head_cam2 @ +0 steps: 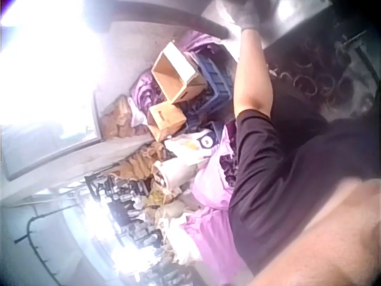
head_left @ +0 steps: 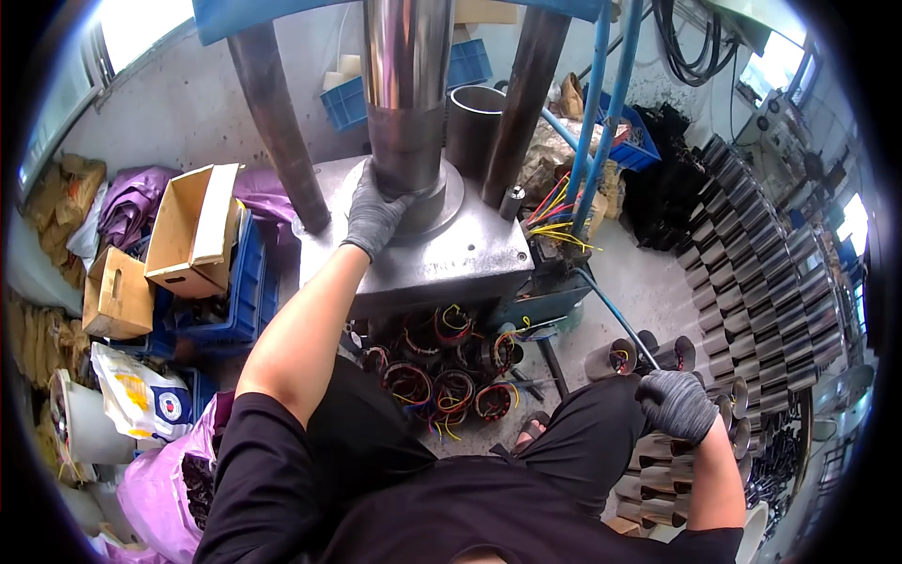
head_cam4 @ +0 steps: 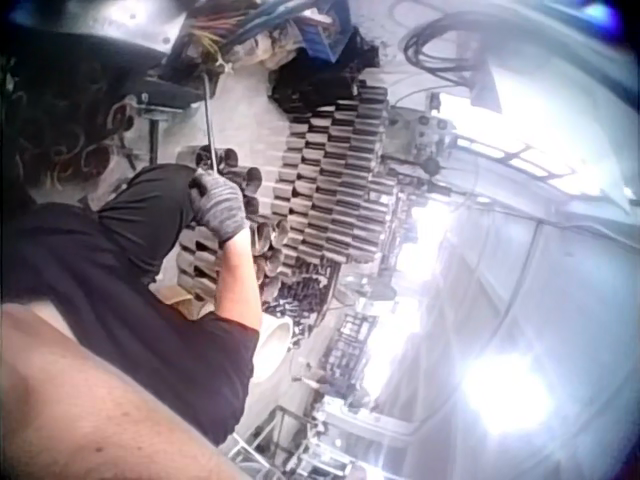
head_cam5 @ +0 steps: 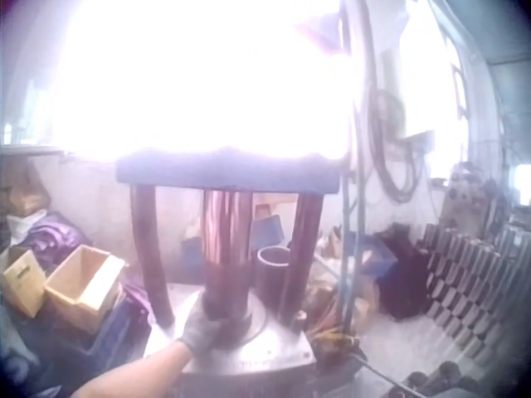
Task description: The person arranges wires in motor stators using a metal tool, mounts the stators and metal casings onto a press machine, presses them together by operating the machine lever, and wipes the components with a cloth.
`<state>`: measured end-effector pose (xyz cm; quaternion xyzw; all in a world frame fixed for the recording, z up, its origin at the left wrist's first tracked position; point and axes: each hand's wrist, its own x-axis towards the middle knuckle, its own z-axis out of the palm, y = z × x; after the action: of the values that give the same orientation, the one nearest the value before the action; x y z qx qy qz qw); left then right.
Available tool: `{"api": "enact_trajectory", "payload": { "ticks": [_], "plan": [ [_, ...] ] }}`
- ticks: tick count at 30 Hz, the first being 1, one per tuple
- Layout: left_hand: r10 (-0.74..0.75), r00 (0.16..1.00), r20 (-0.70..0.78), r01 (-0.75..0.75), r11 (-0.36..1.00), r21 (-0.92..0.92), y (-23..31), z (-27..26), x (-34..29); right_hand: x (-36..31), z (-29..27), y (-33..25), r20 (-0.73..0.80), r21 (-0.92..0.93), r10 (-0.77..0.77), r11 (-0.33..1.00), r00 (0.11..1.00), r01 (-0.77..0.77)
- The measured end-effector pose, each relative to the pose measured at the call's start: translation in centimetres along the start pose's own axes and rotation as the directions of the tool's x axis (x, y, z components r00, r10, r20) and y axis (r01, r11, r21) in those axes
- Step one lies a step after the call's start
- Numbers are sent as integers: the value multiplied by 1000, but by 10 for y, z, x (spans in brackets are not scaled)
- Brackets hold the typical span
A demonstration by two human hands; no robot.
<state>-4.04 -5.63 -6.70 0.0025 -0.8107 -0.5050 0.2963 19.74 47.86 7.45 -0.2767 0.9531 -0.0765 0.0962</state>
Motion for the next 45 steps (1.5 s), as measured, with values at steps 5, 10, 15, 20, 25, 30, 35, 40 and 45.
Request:
{"api": "enact_trajectory", "payload": {
  "ticks": [5,10,15,20,25,30,35,40,45],
  "plan": [
    [10,1000,-2,-10,999,-42,0,0,0,0,3,-9,-15,-2,81,997,997,-81],
    [8,1000,4,-8,999,-49,2,-3,-1,1,4,-15,-18,-29,124,992,992,-124],
    [-7,1000,9,7,1000,5,9,-5,-3,0,7,-18,-97,7,151,989,984,-151],
    [1,1000,16,0,1000,-23,0,-3,-1,-1,10,-20,-153,-5,162,986,975,-164],
    [-32,999,32,33,999,-30,-1,-3,1,0,14,-18,-187,8,168,985,968,-170],
    [-68,995,69,72,996,-55,8,-4,-1,-2,15,-18,-212,-17,162,985,964,-170],
    [-109,990,94,115,991,-69,20,-7,-4,-2,18,-15,-223,-2,156,987,962,-160],
    [-27,999,20,27,1000,-7,16,-8,-5,-1,18,-16,-236,11,147,989,960,-148],
    [-36,999,10,36,999,-19,9,-4,-3,-3,17,-16,-257,-10,129,991,958,-136]
  ]
}}
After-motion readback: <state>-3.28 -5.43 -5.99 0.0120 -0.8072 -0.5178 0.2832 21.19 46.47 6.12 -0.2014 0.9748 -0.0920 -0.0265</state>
